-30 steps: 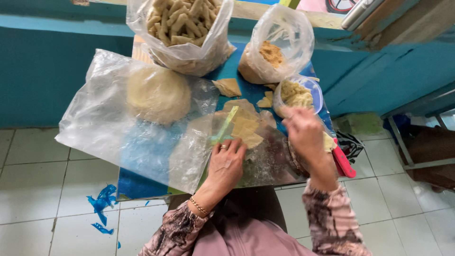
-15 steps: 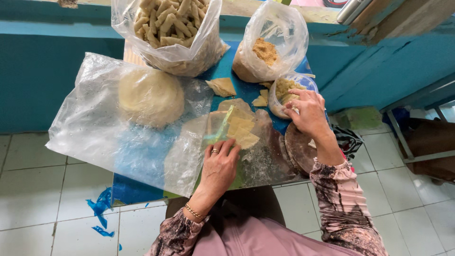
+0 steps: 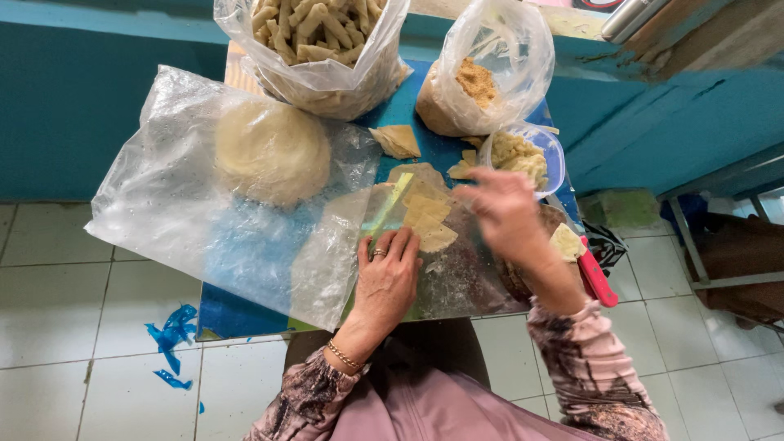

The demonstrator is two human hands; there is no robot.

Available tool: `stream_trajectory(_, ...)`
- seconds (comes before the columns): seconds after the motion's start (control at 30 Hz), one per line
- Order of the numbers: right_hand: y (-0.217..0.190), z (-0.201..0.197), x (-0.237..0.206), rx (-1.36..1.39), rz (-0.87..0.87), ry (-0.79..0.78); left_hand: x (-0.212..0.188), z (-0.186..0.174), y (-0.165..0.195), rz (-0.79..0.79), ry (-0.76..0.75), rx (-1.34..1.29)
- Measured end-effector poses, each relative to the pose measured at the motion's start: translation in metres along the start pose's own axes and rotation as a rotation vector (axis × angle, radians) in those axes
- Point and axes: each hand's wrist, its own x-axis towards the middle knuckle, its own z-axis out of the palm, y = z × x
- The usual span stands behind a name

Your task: The person pinches small triangular dough pieces from a sheet and twists and folds each piece by hand into a small twisted snack shape, placing finished pieces into a plastic bag on the table. They occasionally reach into a bag of brown powder and dip or sprinkle it on the dough pieces while working.

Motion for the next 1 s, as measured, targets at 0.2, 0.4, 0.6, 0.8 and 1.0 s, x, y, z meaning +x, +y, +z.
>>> stream_trajectory(0.2, -0.06, 0.029, -0.016, -0.469, -0.179, -0.197, 0.001, 0.0, -0.001, -0.016, -0.006, 0.008)
stream_trajectory(0.4, -0.047, 0.011, -0.011, -0.507, -0.131, -0.199, -0.001, -0.001, -0.003, -0.022, -0.027, 0.004)
stream_trajectory(0.6, -0.057, 0.026, -0.011, -0.358, -0.151, -0.156, 0.0, 0.0, -0.004, -0.014, -0.012, 0.018)
stream_trajectory(0.8, -0.029, 0.02, -0.006, -0.369, -0.067, -0.112, -0.001, -0.002, -0.004, -0.016, -0.026, 0.017)
stream_trajectory(1.0, -0.026, 0.045, 0.015, -0.305, -0.083, -0.171, -0.002, -0.003, -0.003, -0.021, -0.029, -0.003)
